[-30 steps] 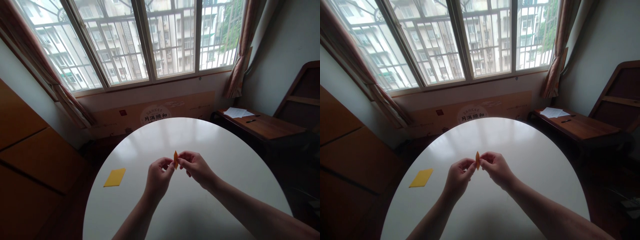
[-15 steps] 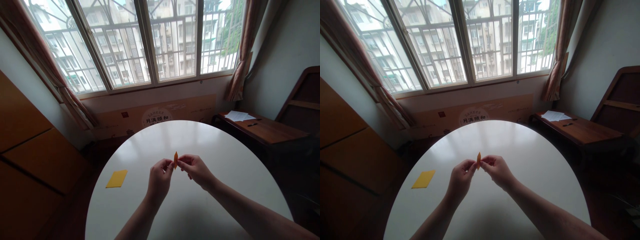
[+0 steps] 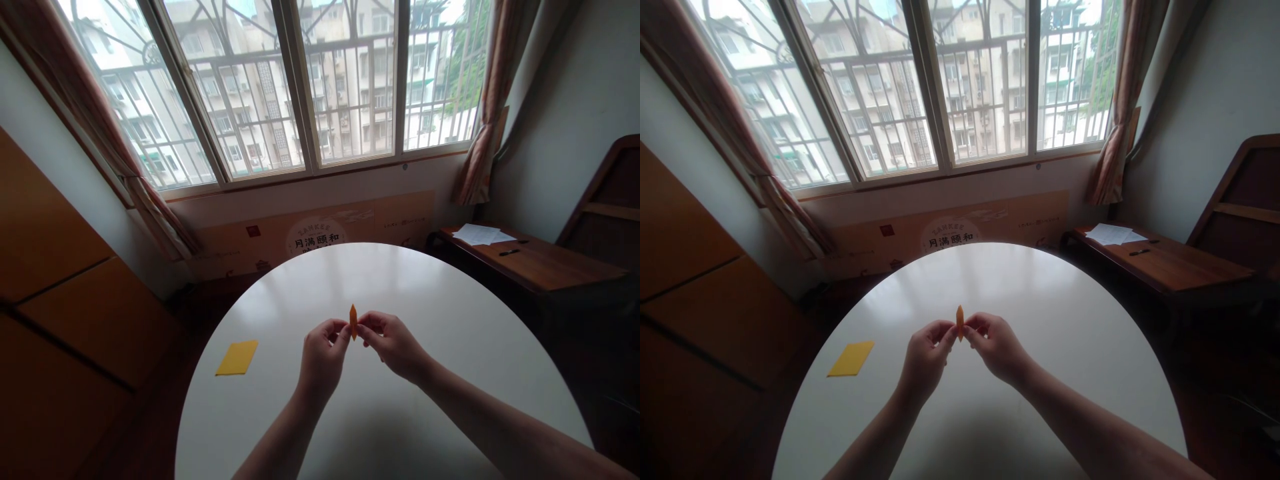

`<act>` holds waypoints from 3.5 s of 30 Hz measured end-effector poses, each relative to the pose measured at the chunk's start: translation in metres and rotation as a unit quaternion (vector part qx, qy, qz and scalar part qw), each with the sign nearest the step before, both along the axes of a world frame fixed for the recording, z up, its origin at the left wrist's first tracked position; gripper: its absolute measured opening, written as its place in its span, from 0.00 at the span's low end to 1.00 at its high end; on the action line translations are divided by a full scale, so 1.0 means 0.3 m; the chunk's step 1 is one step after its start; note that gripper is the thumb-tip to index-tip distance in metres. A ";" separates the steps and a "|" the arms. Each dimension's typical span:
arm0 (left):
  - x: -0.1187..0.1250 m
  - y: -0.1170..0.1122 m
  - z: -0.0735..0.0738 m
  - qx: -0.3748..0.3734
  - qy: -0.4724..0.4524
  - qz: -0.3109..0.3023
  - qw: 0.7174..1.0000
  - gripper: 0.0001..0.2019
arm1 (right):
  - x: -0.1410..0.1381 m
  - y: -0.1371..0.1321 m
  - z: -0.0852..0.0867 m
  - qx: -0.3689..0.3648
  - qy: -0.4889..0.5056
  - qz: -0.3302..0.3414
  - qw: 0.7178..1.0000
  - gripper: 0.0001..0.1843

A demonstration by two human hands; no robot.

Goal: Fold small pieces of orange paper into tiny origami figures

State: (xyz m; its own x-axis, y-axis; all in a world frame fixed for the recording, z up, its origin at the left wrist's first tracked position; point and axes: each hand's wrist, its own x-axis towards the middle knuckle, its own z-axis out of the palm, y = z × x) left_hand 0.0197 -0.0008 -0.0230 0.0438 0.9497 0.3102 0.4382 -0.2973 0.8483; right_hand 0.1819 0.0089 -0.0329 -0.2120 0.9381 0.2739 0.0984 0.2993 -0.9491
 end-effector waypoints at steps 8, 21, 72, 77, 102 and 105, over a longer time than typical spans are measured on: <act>0.001 -0.001 0.010 0.048 0.051 0.012 0.997 0.12 | -0.001 0.005 -0.004 -0.002 -0.002 0.000 1.000 0.18; -0.011 -0.026 0.029 0.190 0.213 0.080 0.955 0.06 | -0.024 -0.013 -0.005 -0.085 0.127 -0.008 0.988 0.19; -0.025 -0.042 0.059 0.247 0.170 0.009 0.954 0.04 | -0.031 -0.037 0.001 -0.079 0.187 0.027 0.979 0.16; -0.026 -0.041 0.056 0.254 0.175 0.009 0.951 0.02 | -0.038 -0.040 -0.003 -0.073 0.182 0.024 0.980 0.15; -0.025 -0.032 0.043 0.217 0.135 0.020 0.967 0.06 | -0.044 -0.037 -0.024 -0.041 0.177 0.022 0.983 0.12; -0.026 -0.031 0.041 0.226 0.138 0.020 0.964 0.06 | -0.042 -0.038 -0.027 -0.039 0.174 0.024 0.984 0.12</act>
State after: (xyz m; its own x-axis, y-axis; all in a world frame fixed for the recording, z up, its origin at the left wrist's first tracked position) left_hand 0.0120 -0.0102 -0.0108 0.1498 0.7222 0.6752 0.6479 -0.5876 0.4847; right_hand 0.1693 -0.0025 -0.0410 -0.1626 0.9505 0.2647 -0.2493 0.2200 -0.9431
